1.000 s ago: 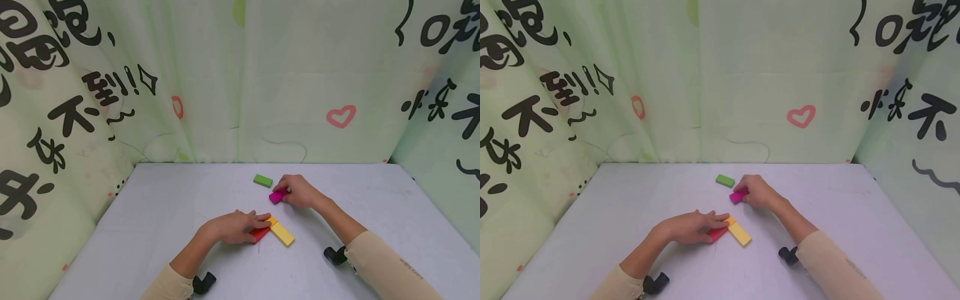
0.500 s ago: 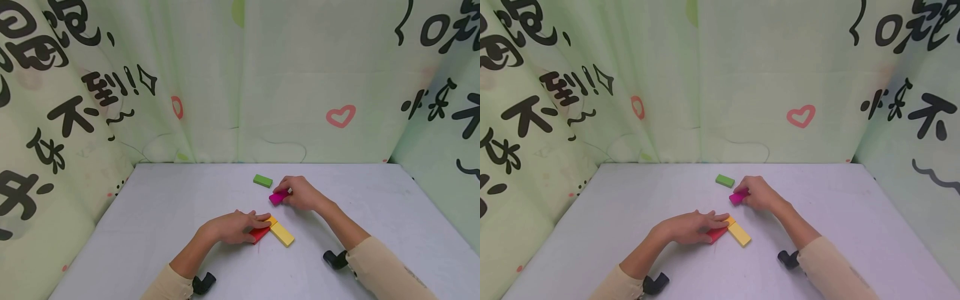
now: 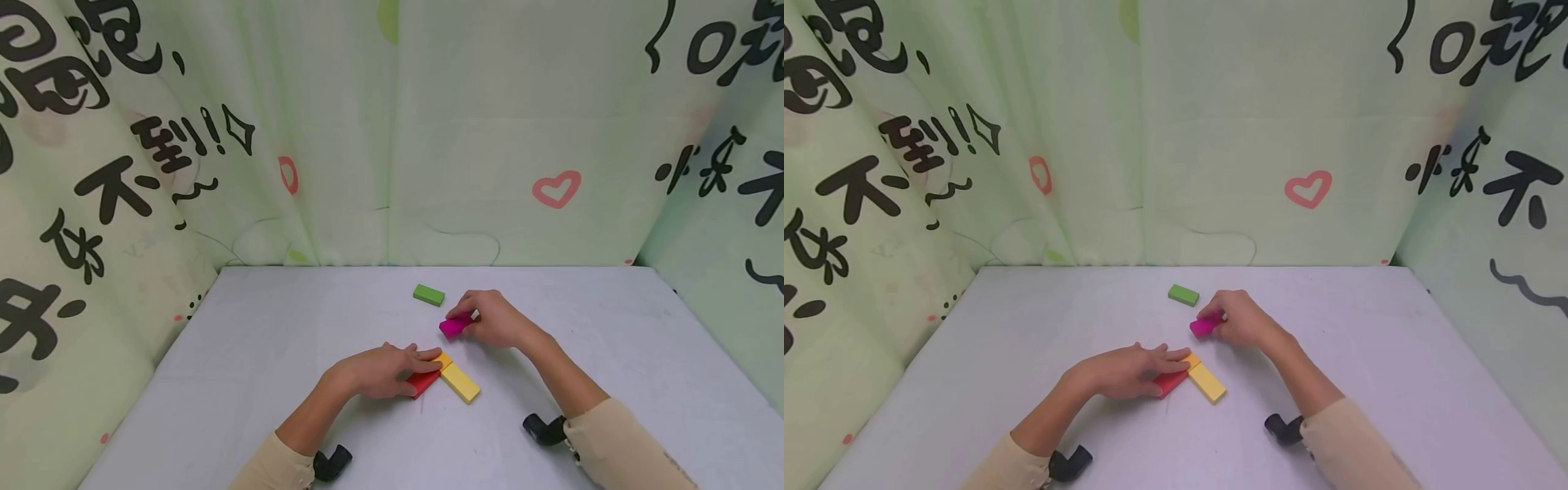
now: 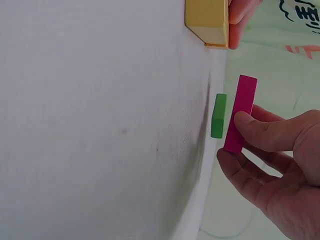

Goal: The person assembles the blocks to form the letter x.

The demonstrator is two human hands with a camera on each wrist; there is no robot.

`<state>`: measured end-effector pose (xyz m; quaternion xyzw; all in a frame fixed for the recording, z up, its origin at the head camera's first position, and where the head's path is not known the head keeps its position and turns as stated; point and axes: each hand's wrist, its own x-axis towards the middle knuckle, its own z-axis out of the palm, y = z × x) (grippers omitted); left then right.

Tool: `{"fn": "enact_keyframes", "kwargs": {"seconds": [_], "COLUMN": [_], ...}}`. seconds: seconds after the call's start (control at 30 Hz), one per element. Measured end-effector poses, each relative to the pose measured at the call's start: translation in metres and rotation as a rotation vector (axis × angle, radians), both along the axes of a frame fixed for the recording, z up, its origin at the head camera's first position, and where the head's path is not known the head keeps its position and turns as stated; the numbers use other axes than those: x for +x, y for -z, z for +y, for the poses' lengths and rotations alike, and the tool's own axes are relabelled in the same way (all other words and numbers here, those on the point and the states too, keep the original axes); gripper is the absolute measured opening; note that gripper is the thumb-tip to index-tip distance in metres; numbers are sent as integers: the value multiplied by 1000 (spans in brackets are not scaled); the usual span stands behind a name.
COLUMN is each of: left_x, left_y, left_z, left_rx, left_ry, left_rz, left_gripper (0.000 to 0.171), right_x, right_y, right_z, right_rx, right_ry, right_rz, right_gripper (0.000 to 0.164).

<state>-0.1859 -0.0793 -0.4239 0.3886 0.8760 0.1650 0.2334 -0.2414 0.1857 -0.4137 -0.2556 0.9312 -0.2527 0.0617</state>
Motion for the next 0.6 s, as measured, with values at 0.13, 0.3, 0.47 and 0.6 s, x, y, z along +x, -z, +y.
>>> {"fn": "enact_keyframes", "kwargs": {"seconds": [0.13,0.3,0.47,0.6], "left_x": [0,0,0,0], "left_y": [0,1,1,0], "left_z": [0,-1,-1,-1], "left_rx": [-6,-3,1,2], "left_ry": [-3,-2,1,6], "left_rz": [8,13,11,14], "left_gripper": [60,60,60,60], "right_x": [3,6,10,11], "right_y": [-2,-5,-8,-9], "right_z": [-1,-2,-2,-2], "right_rx": [5,24,33,38], "right_ry": [-2,-6,2,5], "right_rz": [-3,2,14,11], "right_gripper": [31,31,31,31]}}
